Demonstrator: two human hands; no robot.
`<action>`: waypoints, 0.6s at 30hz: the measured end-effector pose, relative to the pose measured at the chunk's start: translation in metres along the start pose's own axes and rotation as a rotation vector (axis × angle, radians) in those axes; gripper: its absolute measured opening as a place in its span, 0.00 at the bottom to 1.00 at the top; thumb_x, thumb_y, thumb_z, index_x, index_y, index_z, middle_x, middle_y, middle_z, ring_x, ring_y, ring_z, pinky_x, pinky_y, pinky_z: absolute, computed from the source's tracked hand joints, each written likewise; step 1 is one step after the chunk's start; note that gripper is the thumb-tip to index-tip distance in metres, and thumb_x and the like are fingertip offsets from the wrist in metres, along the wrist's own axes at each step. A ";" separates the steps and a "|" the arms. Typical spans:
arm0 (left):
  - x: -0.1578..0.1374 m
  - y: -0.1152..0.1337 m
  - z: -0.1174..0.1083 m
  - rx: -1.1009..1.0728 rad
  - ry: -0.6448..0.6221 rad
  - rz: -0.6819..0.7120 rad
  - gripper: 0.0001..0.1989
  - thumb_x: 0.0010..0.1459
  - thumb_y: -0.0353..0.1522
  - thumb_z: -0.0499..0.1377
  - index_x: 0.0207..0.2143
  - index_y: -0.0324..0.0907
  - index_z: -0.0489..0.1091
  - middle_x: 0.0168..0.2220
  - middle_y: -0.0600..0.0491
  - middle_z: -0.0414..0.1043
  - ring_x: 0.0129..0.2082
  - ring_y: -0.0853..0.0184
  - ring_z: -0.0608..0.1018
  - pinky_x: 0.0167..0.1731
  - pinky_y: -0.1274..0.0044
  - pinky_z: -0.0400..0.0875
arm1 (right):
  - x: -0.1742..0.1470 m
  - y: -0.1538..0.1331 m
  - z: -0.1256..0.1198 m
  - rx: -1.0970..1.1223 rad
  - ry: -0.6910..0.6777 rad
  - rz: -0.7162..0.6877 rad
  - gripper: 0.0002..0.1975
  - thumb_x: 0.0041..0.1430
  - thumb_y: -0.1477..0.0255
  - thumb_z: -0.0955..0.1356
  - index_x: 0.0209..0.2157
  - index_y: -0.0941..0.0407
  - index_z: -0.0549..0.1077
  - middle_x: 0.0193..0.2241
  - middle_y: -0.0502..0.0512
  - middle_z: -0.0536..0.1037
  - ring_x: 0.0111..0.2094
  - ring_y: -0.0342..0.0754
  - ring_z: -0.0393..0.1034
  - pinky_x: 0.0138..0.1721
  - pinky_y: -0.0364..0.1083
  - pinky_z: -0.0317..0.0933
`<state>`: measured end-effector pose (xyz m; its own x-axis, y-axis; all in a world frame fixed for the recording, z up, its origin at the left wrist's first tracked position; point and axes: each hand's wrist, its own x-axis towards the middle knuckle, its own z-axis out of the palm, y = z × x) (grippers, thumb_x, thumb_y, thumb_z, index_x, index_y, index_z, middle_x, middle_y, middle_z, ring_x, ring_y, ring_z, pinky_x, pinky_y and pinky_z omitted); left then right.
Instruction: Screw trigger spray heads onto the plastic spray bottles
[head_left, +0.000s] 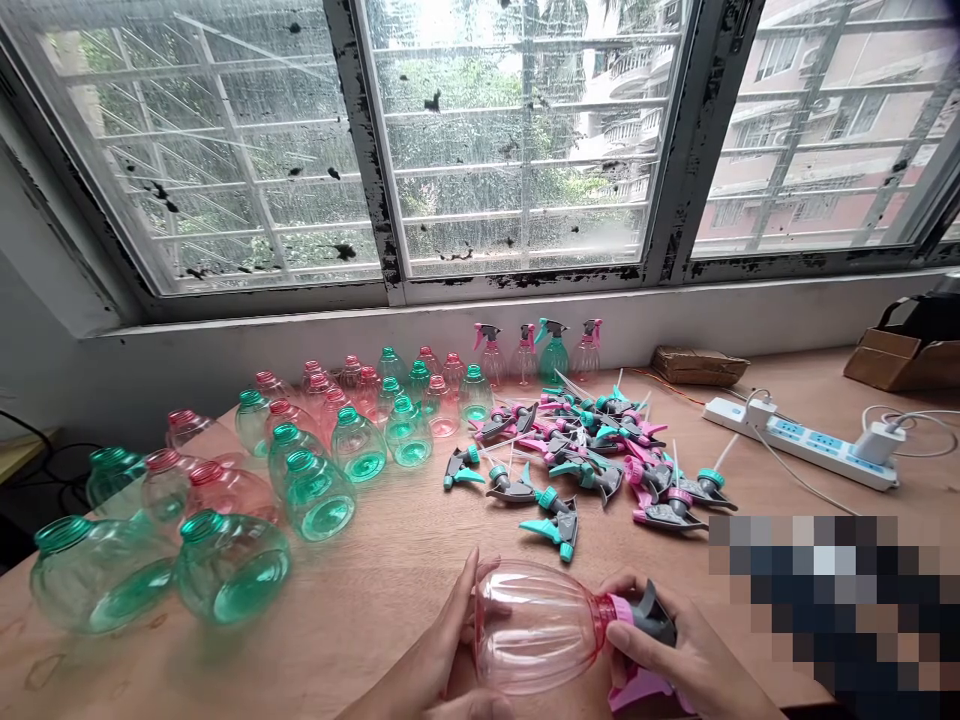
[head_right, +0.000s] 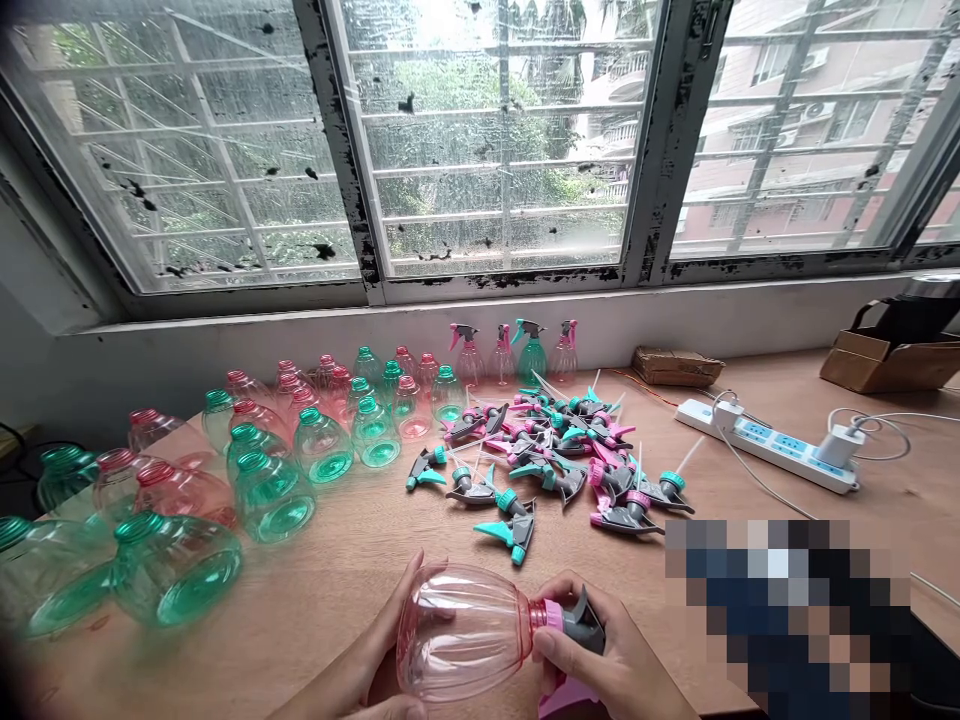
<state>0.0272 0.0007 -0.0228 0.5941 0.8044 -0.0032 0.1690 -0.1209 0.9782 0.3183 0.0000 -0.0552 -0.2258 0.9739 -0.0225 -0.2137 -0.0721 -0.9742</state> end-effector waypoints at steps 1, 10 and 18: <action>0.000 0.000 0.000 0.006 -0.002 -0.008 0.49 0.61 0.43 0.64 0.72 0.55 0.31 0.74 0.50 0.41 0.66 0.52 0.63 0.65 0.66 0.57 | 0.000 0.000 0.000 0.006 -0.002 -0.003 0.16 0.54 0.61 0.77 0.35 0.57 0.74 0.19 0.50 0.83 0.21 0.47 0.77 0.24 0.42 0.68; 0.000 0.002 0.000 0.127 0.029 -0.012 0.49 0.62 0.38 0.63 0.71 0.61 0.30 0.74 0.55 0.41 0.68 0.52 0.60 0.62 0.68 0.61 | 0.000 0.003 -0.002 0.054 -0.029 -0.016 0.14 0.56 0.64 0.77 0.36 0.58 0.75 0.20 0.50 0.84 0.21 0.45 0.78 0.24 0.40 0.70; -0.001 -0.003 -0.002 0.081 0.014 0.010 0.44 0.62 0.47 0.61 0.71 0.56 0.39 0.75 0.52 0.40 0.72 0.51 0.51 0.69 0.62 0.47 | 0.000 0.003 -0.003 0.059 -0.049 -0.011 0.14 0.57 0.63 0.76 0.37 0.58 0.74 0.20 0.50 0.83 0.22 0.45 0.78 0.25 0.40 0.69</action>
<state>0.0247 0.0011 -0.0258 0.5852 0.8109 0.0097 0.2266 -0.1749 0.9582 0.3206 0.0009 -0.0591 -0.2691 0.9631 0.0007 -0.2716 -0.0752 -0.9595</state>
